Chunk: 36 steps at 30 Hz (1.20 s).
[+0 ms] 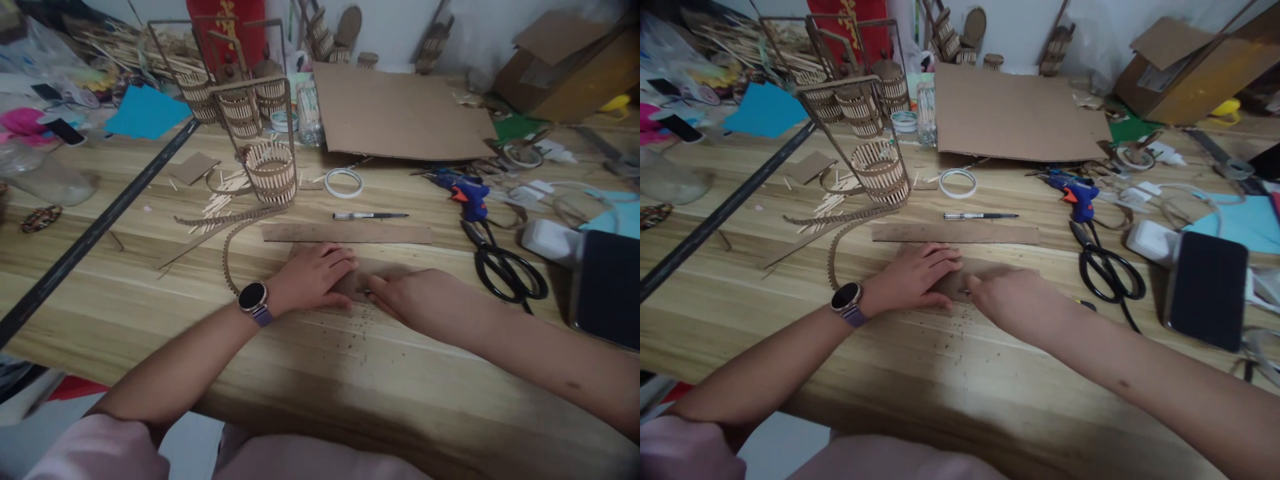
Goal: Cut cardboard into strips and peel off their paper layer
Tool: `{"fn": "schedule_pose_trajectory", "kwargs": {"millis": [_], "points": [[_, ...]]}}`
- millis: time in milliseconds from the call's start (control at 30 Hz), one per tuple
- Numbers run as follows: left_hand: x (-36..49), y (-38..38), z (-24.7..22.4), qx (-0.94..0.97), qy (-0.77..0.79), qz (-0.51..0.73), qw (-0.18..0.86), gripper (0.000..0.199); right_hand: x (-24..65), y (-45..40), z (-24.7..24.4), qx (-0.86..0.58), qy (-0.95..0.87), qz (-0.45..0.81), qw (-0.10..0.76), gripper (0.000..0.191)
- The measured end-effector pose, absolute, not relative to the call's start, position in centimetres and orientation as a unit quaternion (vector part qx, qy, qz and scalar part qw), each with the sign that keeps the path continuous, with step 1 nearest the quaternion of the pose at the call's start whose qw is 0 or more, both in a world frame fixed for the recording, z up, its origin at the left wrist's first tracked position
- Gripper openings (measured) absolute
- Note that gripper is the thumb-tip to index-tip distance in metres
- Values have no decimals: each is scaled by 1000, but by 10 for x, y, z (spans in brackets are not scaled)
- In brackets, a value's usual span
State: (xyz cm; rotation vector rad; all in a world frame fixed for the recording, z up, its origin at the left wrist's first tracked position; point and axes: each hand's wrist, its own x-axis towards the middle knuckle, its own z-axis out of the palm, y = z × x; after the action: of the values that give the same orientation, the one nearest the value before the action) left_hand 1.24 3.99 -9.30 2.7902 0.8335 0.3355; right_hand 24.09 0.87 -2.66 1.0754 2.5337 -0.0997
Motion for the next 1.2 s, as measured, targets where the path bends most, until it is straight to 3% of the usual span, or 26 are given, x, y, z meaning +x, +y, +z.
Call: {"fn": "schedule_pose_trajectory", "kwargs": {"millis": [200,433,667,1200], "points": [[12,39,-94,947,282,119,102,72,243,8,-26,372,912,-39,166,18],[13,40,-93,947,281,118,102,68,227,10,-13,395,881,-47,256,24],[12,41,-92,950,277,107,100,66,218,10,-7,398,872,-46,281,34],[7,42,-97,947,269,128,116,69,275,3,-26,407,889,-62,200,25]]}}
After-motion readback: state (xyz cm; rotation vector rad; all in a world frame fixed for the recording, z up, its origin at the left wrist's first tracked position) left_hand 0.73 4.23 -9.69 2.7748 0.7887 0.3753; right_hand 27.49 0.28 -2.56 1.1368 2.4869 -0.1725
